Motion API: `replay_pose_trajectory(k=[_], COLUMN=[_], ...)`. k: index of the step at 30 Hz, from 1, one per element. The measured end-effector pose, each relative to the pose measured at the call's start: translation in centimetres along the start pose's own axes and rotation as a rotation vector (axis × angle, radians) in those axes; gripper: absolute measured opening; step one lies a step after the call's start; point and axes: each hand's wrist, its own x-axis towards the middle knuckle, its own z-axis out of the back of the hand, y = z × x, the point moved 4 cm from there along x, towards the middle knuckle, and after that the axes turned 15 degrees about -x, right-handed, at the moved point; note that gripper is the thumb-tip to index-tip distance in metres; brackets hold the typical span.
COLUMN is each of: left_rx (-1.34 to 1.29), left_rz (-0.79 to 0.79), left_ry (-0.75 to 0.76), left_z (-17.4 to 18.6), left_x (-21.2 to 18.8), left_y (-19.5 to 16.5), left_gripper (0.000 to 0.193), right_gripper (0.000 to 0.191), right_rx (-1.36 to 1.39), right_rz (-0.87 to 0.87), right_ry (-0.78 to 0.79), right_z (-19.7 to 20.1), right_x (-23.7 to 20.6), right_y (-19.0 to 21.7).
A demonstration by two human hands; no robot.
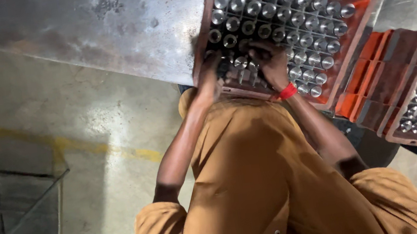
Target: The person picks small metal cups one at a time from buckets on the worktable and seats them into the compartments of a grid tray, occasionally repositioning or rotating the tray and reaching into different buckets to refill the tray cells.
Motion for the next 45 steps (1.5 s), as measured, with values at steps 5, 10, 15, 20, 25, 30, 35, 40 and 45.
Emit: replay_pose_trajectory(k=[5,10,15,20,25,30,35,40,45], left_rx=[-0.184,-0.09,-0.041,0.619,0.454,0.049,0.115,0.282,0.404], left_rz=[0.09,-0.006,-0.115,-0.104,-0.043,-0.094,-0.154,-0.025,0.36], left_ry=[0.024,0.026,0.05,-0.088,-0.209,-0.111,-0.089,-0.072,0.177], left_z=[0.9,1.3,1.4,0.8,1.5,2.1,2.1,1.6,0.0], left_x=[-0.6,-0.3,0.2,0.6,0.0,-0.9,-0.7,0.1,-0.2], left_y=[-0.7,-0.5,-0.2,1.9,1.8,-0.9,-0.7,-0.1,2.5], left_gripper=[0.012,0.008,0.015,0.024,0.028,0.034,0.02,0.023,0.026], right_gripper=[0.026,0.033,0.042,0.041,0.031,0.021,0.035,0.038,0.04], right_rx=[-0.537,-0.524,-0.389,0.272,0.024,-0.373,-0.603,-0.341,0.387], right_rz=[0.492,0.527,0.378,0.121,0.027,0.463,0.641,0.457,0.058], right_ry=[-0.147,-0.079,-0.022,0.182,0.142,-0.048,-0.039,-0.088,0.267], right_z=[-0.1,-1.9,-0.2,-1.3,-1.4,-1.3,-3.3,-1.8,-1.7], right_x=[0.9,2.5,1.5,-1.7,-2.4,-2.5,-2.3,-1.6,-2.3], right_y=[0.8,2.1,2.6,2.0,-0.1,0.4,1.9,1.0,-1.6])
